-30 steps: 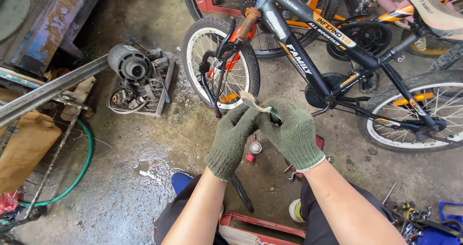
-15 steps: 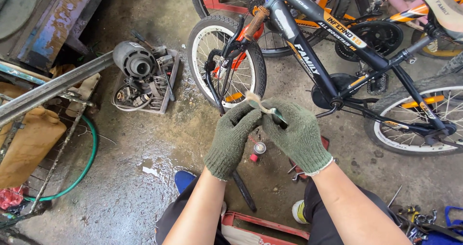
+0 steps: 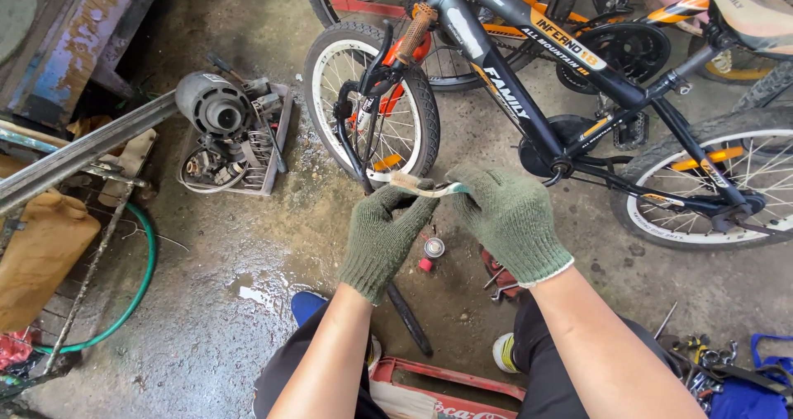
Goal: The person removes the handlebar from a bicycle and places it on the floor. They then spray lubricant onto a small metal part and use a toothbrush to scrub it thoroughly.
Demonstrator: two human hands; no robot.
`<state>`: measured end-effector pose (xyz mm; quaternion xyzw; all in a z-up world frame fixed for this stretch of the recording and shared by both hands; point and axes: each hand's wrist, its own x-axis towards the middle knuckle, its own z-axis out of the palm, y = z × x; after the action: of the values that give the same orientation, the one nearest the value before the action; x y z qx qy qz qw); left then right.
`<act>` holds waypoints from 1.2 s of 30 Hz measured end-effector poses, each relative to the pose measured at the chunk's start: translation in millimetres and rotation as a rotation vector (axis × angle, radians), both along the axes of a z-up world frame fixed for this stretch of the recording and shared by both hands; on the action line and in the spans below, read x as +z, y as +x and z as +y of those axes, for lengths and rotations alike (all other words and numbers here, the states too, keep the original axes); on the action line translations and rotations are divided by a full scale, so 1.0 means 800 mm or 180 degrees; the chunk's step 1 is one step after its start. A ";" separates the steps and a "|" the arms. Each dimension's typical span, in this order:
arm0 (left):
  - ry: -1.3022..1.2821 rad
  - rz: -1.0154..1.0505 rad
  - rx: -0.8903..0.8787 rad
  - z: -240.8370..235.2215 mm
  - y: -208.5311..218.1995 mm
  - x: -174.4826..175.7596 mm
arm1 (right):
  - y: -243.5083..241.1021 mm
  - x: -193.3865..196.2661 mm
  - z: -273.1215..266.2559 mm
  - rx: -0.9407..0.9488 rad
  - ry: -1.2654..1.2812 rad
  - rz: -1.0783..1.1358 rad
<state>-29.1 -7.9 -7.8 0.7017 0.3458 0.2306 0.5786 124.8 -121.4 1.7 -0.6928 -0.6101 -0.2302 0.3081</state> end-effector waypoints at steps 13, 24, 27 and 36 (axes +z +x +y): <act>0.0225 0.0051 0.0495 -0.049 0.022 0.088 | 0.012 -0.019 -0.014 0.0268 -0.0396 0.0194; -0.0067 -0.0142 0.0467 -0.004 0.008 0.007 | -0.011 -0.018 -0.010 0.0051 -0.0055 0.1381; -0.0246 0.0121 0.0610 0.007 0.003 0.018 | -0.032 0.011 -0.021 -0.0204 -0.0339 0.2452; 0.0255 -0.0382 0.0690 0.014 0.000 0.018 | -0.041 0.002 -0.026 -0.0531 -0.1314 0.2092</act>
<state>-28.9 3.3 6.5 0.6678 0.3748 0.3470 0.5414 92.0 -142.2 3.0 -0.8241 -0.4540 0.1071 0.3214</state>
